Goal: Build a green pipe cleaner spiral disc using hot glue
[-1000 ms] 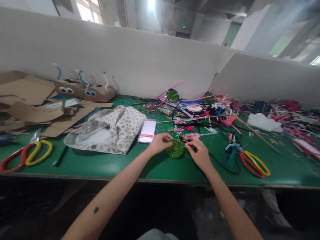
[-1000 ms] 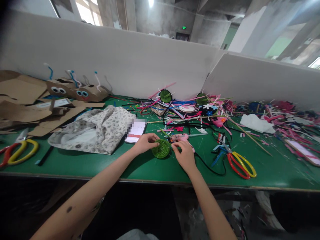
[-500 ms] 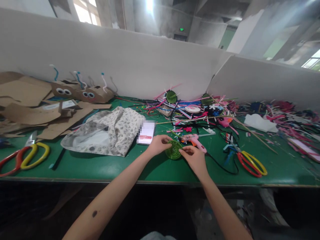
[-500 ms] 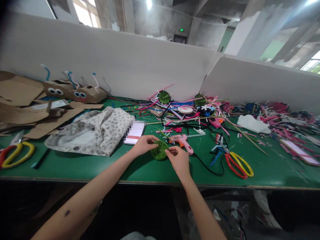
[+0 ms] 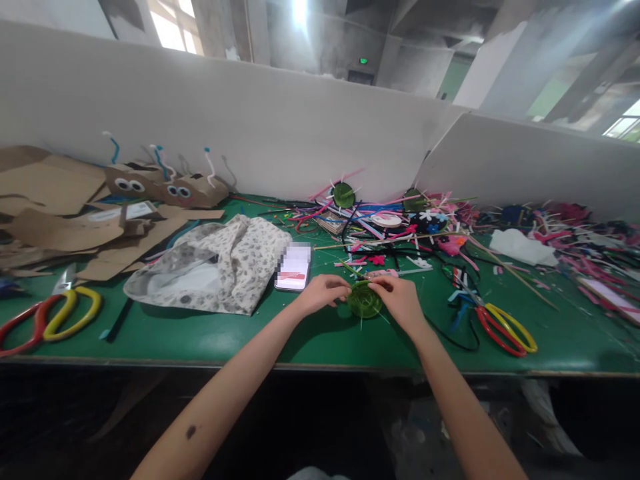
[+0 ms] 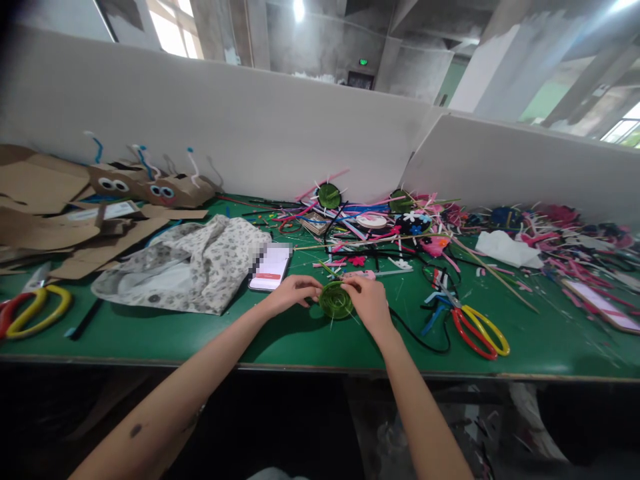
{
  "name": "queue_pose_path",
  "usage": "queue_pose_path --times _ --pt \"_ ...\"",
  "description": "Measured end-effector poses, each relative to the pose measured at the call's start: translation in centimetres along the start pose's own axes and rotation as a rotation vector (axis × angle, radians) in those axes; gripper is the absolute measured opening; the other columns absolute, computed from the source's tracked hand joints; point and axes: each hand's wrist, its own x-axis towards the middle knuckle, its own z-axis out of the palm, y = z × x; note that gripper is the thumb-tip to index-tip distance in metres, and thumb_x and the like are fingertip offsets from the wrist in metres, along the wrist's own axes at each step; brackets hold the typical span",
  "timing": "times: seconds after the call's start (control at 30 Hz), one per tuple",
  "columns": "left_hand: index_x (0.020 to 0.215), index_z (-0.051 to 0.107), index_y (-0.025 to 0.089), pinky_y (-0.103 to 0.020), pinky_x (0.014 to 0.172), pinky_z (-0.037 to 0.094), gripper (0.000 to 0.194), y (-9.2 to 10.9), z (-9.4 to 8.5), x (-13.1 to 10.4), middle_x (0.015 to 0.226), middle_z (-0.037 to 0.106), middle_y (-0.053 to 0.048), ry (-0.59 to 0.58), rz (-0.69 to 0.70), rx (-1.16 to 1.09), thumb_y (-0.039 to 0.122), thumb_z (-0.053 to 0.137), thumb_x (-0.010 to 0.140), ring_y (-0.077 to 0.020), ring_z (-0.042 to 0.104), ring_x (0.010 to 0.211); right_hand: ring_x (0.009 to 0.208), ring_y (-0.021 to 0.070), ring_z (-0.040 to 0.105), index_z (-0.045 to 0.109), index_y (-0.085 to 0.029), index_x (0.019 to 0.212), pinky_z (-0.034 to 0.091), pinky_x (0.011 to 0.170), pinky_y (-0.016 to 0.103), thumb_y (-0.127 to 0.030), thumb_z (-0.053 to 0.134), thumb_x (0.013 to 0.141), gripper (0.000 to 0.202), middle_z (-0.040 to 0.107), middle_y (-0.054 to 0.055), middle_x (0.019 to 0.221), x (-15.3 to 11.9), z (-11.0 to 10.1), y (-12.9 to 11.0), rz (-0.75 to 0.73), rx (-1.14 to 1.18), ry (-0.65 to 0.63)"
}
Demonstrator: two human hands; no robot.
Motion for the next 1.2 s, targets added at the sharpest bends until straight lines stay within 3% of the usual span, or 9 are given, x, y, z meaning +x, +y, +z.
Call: queue_pose_path --times 0.13,0.2,0.33,0.57,1.2 --pt "0.105 0.069 0.018 -0.023 0.056 0.055 0.032 0.0 -0.1 0.0 0.091 0.074 -0.006 0.020 0.036 0.038 0.032 0.057 0.079 -0.0217 0.070 0.085 0.079 0.0195 0.068 0.074 -0.025 0.080 0.048 0.075 0.031 -0.025 0.066 0.080 0.009 0.075 0.001 0.084 0.6 -0.5 -1.1 -0.125 -0.093 -0.157" --pt "0.103 0.070 0.017 -0.025 0.062 0.055 0.031 -0.1 0.0 0.0 0.090 0.073 -0.006 0.042 0.076 0.078 0.029 0.062 0.076 -0.0211 0.068 0.084 0.079 0.0197 0.067 0.075 -0.024 0.080 0.046 0.074 0.031 -0.022 0.066 0.080 0.009 0.074 0.002 0.082 0.7 -0.1 -1.7 -0.149 -0.141 -0.185" --pt "0.096 0.071 0.017 -0.027 0.075 0.051 0.028 -0.7 0.2 0.1 0.085 0.071 -0.003 0.100 0.169 0.168 0.024 0.071 0.068 -0.0188 0.065 0.081 0.079 0.0201 0.066 0.075 -0.023 0.079 0.044 0.074 0.031 -0.019 0.065 0.081 0.011 0.075 0.003 0.082 1.0 1.2 -2.4 -0.149 -0.202 -0.186" --pt "0.098 0.070 0.019 -0.025 0.072 0.048 0.032 -1.6 0.1 0.5 0.083 0.068 0.000 0.100 0.249 0.249 0.022 0.075 0.067 -0.0169 0.062 0.077 0.079 0.0196 0.066 0.075 -0.023 0.077 0.044 0.075 0.030 -0.019 0.066 0.080 0.010 0.075 0.002 0.081 0.8 1.8 -2.2 -0.128 -0.209 -0.169" --pt "0.096 0.070 0.019 -0.024 0.068 0.048 0.027 -1.9 0.3 0.7 0.084 0.069 0.000 0.112 0.241 0.258 0.019 0.072 0.069 -0.0162 0.063 0.076 0.071 0.0174 0.065 0.073 -0.024 0.076 0.046 0.068 0.029 -0.023 0.062 0.082 0.012 0.073 0.000 0.075 0.2 1.7 -1.9 -0.176 -0.136 -0.123"
